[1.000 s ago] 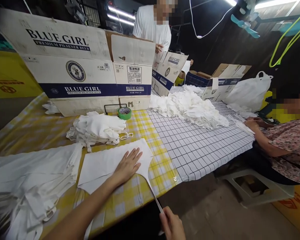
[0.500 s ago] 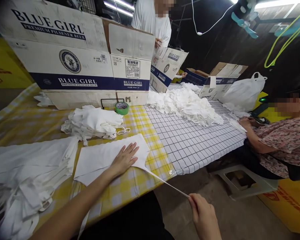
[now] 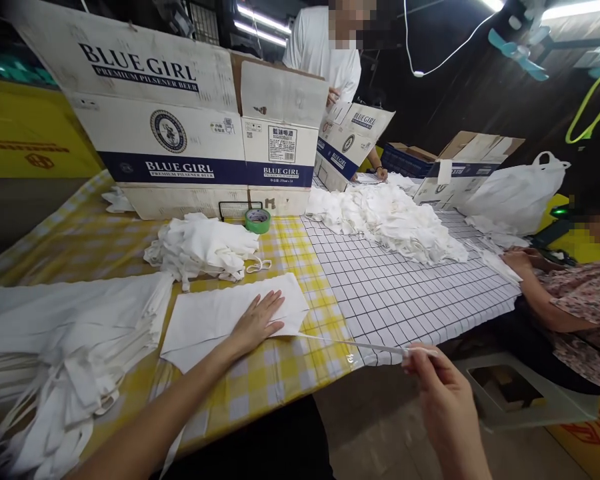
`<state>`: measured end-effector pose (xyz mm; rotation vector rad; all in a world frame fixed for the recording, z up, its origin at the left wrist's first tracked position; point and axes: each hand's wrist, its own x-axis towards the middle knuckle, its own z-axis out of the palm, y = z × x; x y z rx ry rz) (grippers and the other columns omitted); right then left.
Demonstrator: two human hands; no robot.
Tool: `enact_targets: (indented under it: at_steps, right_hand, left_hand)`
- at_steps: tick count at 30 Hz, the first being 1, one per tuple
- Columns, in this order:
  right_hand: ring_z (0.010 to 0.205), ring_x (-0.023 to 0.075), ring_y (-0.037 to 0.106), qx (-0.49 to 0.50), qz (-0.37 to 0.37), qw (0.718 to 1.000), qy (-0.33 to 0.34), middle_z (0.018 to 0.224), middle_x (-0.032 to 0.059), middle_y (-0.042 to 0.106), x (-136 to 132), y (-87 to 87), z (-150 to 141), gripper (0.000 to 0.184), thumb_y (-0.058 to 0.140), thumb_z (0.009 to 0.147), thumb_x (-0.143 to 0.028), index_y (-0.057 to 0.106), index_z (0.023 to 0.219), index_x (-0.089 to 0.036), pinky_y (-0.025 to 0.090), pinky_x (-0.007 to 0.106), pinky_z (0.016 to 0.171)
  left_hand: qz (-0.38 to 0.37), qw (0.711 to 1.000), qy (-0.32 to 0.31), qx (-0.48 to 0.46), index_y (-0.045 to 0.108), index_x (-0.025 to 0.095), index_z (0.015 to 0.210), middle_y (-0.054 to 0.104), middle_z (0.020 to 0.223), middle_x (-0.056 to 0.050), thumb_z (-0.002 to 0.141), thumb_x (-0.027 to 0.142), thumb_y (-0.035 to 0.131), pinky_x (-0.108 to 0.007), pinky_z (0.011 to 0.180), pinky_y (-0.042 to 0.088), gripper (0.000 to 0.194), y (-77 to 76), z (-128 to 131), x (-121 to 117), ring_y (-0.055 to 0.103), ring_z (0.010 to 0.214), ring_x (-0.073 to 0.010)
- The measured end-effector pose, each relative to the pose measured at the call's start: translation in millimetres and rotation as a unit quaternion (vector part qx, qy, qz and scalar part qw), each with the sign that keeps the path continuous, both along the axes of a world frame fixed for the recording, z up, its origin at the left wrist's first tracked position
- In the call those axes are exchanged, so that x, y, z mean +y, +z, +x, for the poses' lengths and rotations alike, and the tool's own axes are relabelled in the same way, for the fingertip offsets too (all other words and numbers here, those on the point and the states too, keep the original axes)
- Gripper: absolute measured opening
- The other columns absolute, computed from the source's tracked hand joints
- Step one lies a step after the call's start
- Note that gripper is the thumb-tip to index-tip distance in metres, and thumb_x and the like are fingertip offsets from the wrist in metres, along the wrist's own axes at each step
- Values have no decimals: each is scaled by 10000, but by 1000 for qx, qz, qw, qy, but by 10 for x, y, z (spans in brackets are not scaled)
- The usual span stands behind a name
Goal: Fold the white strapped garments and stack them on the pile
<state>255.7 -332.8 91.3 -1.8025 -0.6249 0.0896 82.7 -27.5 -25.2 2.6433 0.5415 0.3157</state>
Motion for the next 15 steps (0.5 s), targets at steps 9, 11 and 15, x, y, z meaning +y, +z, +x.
enact_targets:
  at_steps: [9, 11, 15]
  right_hand:
    - [533, 113, 395, 46, -157, 932, 324, 566, -15, 426, 1083, 96, -367, 340, 438, 859, -435, 470, 627, -188, 334, 230, 478]
    - [526, 108, 420, 51, -148, 924, 348, 560, -16, 457, 1220, 14, -430, 338, 430, 868, -413, 462, 620, -186, 335, 226, 479]
    - [524, 106, 444, 2, -150, 928, 340, 568, -24, 464, 1317, -153, -477, 294, 426, 881, -370, 463, 653, -187, 343, 220, 484]
  left_hand:
    - [-446, 876, -83, -166, 572, 206, 1135, 615, 1130, -64, 842, 404, 479, -314, 885, 433, 365, 866, -15, -815, 562, 1033, -200]
    - [-495, 849, -63, -171, 622, 162, 1007, 667, 948, -68, 832, 435, 488, -294, 795, 456, 352, 883, -10, -903, 606, 889, -192]
    - [-566, 806, -7, -172, 604, 125, 770, 634, 633, -44, 825, 493, 464, -282, 657, 450, 398, 742, -24, -920, 602, 628, -165]
